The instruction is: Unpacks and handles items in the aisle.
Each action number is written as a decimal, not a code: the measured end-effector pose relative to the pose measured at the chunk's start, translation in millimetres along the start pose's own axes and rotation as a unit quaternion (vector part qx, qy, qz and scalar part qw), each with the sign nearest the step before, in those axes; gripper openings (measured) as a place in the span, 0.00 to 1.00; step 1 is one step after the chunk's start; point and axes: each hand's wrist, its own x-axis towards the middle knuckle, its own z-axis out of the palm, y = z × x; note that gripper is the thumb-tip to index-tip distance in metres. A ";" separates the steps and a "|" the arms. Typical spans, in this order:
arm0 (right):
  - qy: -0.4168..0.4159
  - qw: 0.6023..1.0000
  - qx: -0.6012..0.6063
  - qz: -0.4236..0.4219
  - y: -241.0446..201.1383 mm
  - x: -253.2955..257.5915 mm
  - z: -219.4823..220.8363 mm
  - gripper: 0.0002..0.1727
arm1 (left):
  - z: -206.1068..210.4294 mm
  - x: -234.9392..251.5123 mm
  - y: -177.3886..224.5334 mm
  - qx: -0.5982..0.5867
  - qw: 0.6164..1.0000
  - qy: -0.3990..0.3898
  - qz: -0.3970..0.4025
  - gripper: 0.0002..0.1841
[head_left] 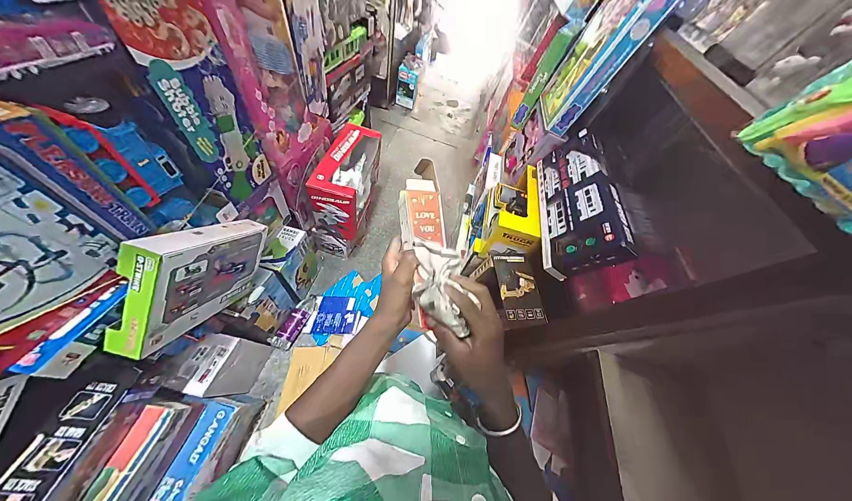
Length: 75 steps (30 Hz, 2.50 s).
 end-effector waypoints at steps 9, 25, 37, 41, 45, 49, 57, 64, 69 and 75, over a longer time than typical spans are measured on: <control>0.014 0.999 -0.031 0.025 9.7 14.8 -24.0 0.21 | 5.5 -12.6 9.2 0.026 0.990 -0.089 -0.101 0.17; 0.034 0.971 -0.202 0.125 16.6 -16.0 -6.4 0.19 | -11.6 -2.7 -5.9 0.105 0.988 -0.078 -0.078 0.16; 0.267 0.885 0.204 0.322 32.0 23.5 -28.0 0.27 | 21.1 -16.6 -39.4 0.386 0.904 -0.185 -0.013 0.48; 0.312 0.836 0.254 0.373 19.0 31.8 -17.4 0.28 | 31.9 -19.9 -47.6 0.266 0.909 -0.312 -0.081 0.61; 0.231 0.861 0.207 0.402 44.1 22.3 -11.2 0.24 | 36.6 -19.1 -47.4 0.124 0.939 -0.313 -0.070 0.60; 0.083 0.942 0.105 0.308 51.2 -33.3 12.0 0.29 | 34.9 -7.0 -42.6 -0.122 0.985 -0.106 -0.061 0.09; 0.176 0.950 -0.057 0.251 50.7 -3.3 -16.0 0.35 | -6.2 -8.8 -62.3 0.004 0.910 -0.390 -0.141 0.23; 0.204 0.961 -0.094 0.159 44.7 22.3 -36.8 0.29 | -11.8 -17.4 -62.5 -0.207 0.912 -0.262 -0.238 0.07; -0.149 0.977 -0.031 0.149 42.3 -82.6 30.7 0.19 | -38.2 21.2 -74.5 -0.142 0.985 -0.044 -0.088 0.24; -0.388 0.751 -0.115 0.521 110.2 -212.2 -3.9 0.34 | -106.7 41.1 -159.4 0.068 0.953 -0.017 -0.293 0.18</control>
